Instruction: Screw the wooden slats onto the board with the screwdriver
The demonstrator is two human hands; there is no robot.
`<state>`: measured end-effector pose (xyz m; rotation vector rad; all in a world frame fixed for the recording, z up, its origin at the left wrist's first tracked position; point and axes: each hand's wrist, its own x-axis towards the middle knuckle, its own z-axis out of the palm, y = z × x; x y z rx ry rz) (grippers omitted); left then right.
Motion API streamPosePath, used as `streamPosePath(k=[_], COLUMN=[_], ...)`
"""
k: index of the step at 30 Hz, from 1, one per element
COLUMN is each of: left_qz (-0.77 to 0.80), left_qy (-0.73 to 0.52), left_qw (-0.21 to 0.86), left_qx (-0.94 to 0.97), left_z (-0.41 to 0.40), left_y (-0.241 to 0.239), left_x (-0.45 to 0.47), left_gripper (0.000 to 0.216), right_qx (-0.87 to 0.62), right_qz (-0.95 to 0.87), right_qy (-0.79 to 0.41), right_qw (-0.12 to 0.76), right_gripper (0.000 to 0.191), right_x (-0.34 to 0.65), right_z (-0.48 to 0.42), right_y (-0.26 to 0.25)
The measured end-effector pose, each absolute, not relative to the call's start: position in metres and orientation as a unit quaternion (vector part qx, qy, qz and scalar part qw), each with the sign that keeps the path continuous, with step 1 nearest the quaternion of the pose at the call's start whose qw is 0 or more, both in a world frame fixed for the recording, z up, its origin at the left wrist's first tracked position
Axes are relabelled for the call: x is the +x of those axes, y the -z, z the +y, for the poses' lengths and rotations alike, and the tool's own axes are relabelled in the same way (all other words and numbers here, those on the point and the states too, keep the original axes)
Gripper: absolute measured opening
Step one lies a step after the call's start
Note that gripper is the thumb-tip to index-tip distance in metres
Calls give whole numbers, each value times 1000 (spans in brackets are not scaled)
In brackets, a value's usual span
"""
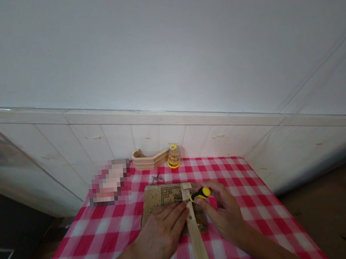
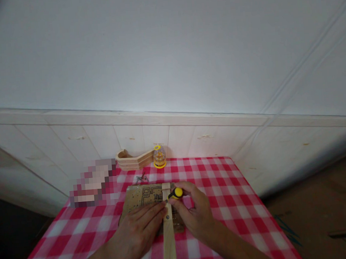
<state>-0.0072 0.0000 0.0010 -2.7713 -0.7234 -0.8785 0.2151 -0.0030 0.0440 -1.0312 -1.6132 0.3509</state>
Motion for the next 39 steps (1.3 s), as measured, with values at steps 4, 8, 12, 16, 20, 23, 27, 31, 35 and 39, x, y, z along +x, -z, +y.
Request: streamPosePath(k=[4,8,12,16,20,23,27,31,35,39], left_qz=[-237,-238,-242,-242,-236,-235,-241,-235,-233,-233], left_qy=[290,298,308,311,313,310,307,315,313,305], left_qw=[72,67,63,62,61,63,54,58,57,62], left_qx=[-925,-922,-918,-917,-918,-919,-919,-918,-919,-921], left_z=[0,-1,-2,-2,-1,-1,-1,-1,0,-1], left_y=[-2,-5,-8,-11,-12,-12,-11,-11,-10,-10], left_x=[-7,-7,-6,-5,-5,-6,-5,-5,-5,-6], left_gripper=[42,39,38,36,36,36,35,36,38,38], right_qx=[-451,-450,-414,-399,-395,-399,-406,-376,-386,-384], right_qz=[-668,-651,-676,-706,-709,-713,-728,-761,-766,-774], right_qy=[-174,-173,-177,-181,-186,-188,-183,-176,-155,-146], right_qw=[566,586,583,557,554,545,521,499,489,481], right_gripper=[31,30,39,44,42,41,45,57,59,56], right_x=[216,218,220,221,219,220,223,224,223,223], right_z=[-2,-4,-11,-18,-19,-19,-20,-23,-24,-24], right_y=[-42,-41,-43,-45,-45,-46,-48,-48,-48,-48])
